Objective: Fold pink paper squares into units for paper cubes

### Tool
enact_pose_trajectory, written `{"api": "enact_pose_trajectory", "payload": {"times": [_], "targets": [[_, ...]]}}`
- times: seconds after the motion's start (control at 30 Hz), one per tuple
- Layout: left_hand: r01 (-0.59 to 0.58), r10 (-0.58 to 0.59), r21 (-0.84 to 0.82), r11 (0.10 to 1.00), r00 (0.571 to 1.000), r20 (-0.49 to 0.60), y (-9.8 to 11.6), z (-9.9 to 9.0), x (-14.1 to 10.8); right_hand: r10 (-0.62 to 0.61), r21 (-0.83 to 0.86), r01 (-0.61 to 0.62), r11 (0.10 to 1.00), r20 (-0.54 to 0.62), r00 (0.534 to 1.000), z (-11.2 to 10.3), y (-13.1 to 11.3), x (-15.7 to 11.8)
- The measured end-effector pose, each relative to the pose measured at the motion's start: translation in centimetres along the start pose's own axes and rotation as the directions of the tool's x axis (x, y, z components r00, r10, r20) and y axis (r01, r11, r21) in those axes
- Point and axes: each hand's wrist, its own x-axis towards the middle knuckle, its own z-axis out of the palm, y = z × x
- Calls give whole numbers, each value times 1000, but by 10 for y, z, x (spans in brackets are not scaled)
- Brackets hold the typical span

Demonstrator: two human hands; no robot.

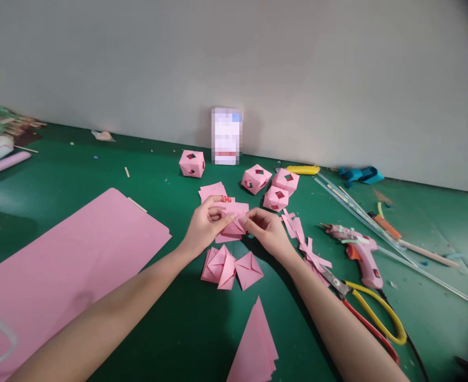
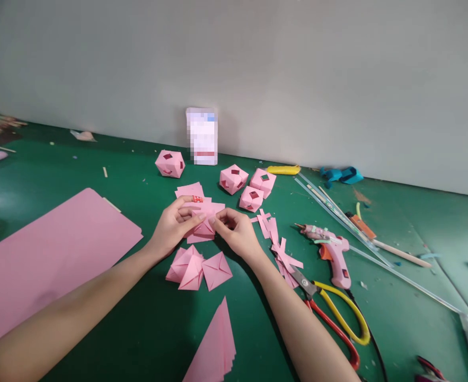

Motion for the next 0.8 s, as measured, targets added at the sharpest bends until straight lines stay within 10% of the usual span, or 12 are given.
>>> {"api": "enact_pose_trajectory", "payload": {"times": [0.8], "targets": [[-35,33,37,999,998,51,1,-1,0,-5,-59,7,998,42,999,-2,-2,0]]}}
